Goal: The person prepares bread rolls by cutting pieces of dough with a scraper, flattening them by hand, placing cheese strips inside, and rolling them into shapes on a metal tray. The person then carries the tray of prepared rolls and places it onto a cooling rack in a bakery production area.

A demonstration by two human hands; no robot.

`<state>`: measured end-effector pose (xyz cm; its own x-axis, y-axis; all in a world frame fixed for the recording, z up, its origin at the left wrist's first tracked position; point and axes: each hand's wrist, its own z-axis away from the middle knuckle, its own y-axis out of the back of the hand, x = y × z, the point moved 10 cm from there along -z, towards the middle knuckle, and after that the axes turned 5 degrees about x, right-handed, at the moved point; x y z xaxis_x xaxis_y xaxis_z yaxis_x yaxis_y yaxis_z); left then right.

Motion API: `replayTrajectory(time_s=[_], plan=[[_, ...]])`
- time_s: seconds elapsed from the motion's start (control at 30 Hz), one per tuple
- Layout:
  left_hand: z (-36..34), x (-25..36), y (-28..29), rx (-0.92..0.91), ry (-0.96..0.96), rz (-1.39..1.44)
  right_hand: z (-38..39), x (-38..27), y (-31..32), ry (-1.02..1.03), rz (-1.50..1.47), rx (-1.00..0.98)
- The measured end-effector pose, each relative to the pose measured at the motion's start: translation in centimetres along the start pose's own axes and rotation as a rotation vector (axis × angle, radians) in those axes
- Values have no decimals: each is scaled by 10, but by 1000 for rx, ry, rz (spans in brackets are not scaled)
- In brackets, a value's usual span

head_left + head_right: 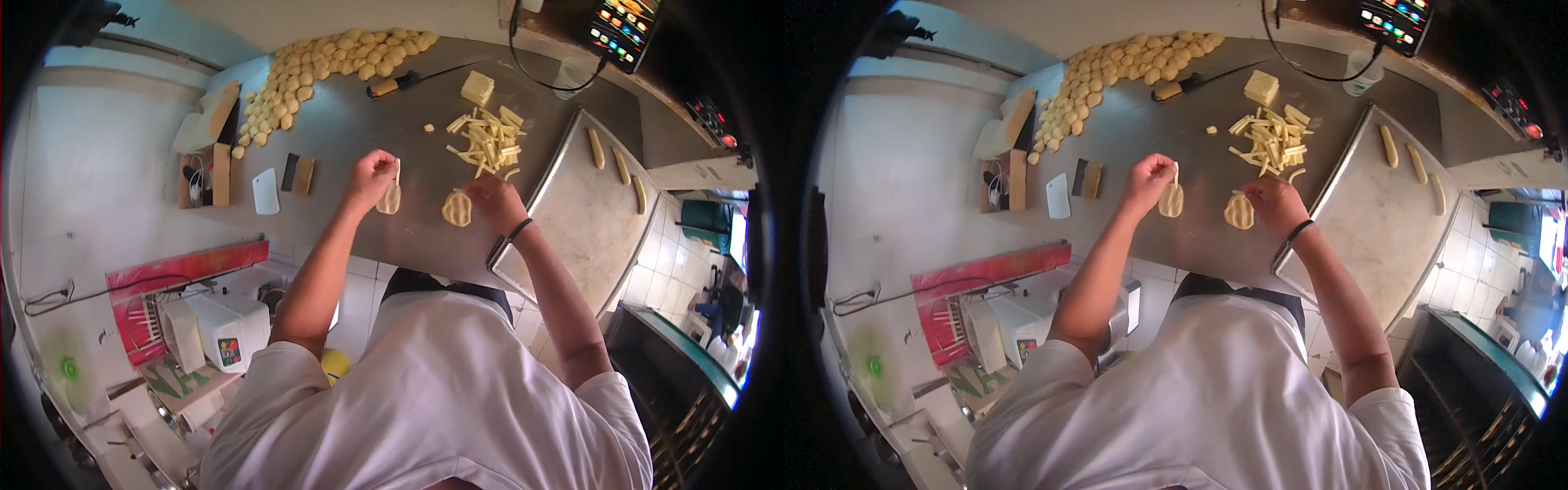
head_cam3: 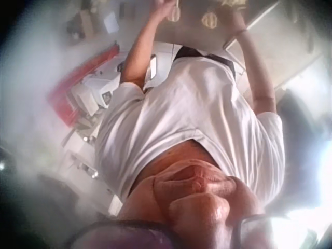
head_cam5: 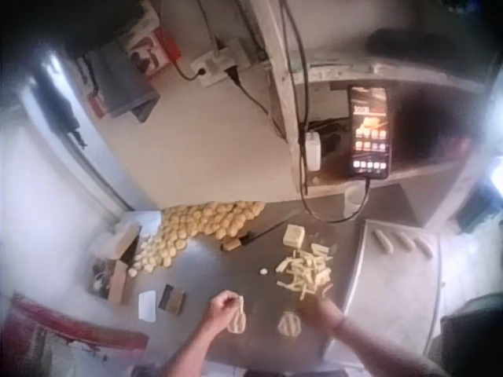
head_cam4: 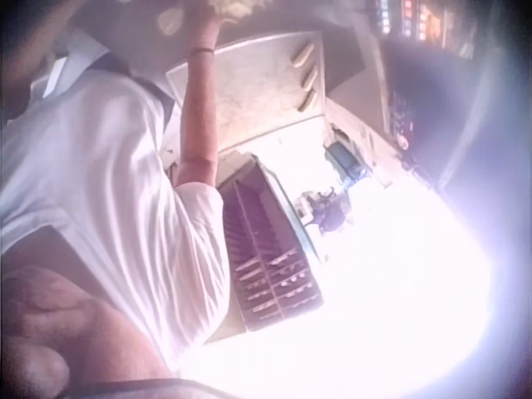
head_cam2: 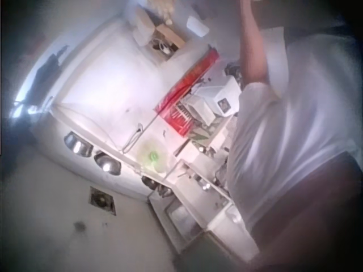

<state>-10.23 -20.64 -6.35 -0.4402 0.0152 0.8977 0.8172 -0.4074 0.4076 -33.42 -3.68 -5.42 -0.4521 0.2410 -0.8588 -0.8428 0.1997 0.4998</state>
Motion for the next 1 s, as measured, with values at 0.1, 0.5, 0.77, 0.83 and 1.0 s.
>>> replayTrajectory(time_s=[0.1,0.5,0.77,0.83,1.0], plan=[[14,35,-2,-88,-231,-276,3,-5,-19,144,153,-49],[13,-14,-26,-444,-229,-559,-9,-7,-64,145,483,-213],[104,18,27,79,-770,-556,95,-63,-53,422,819,195],[72,23,28,113,-609,-420,51,-64,-45,255,706,119],[25,44,-34,224,-841,-411,-22,-56,-71,353,771,344]])
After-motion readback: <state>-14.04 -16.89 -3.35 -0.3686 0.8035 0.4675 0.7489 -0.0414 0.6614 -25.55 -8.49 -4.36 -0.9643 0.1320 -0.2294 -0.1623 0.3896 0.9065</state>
